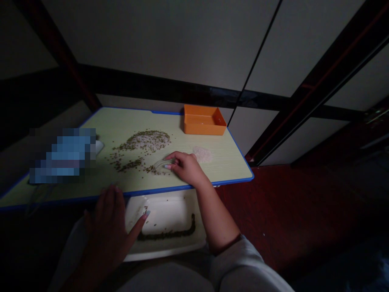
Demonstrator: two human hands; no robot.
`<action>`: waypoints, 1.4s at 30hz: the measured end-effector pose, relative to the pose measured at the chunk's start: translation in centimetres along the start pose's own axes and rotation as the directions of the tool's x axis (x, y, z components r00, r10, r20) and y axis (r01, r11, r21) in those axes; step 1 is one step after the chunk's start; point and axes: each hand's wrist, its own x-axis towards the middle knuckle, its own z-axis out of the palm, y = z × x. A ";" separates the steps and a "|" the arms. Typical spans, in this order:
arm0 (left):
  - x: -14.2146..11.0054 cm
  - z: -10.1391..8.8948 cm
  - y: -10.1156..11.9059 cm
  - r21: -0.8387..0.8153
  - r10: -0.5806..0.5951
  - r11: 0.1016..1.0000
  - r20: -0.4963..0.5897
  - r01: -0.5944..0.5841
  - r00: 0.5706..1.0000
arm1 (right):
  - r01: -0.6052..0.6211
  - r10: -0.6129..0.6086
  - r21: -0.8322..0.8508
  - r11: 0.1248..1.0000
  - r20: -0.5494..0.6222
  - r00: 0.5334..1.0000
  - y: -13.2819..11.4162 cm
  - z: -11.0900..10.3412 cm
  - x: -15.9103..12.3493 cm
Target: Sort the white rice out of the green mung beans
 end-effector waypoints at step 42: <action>-0.2 -0.2 -0.1 -0.001 0.010 1.000 0.019 -0.010 1.000 | 0.066 -0.066 -0.021 0.998 0.028 0.997 -0.4 -0.5 -0.2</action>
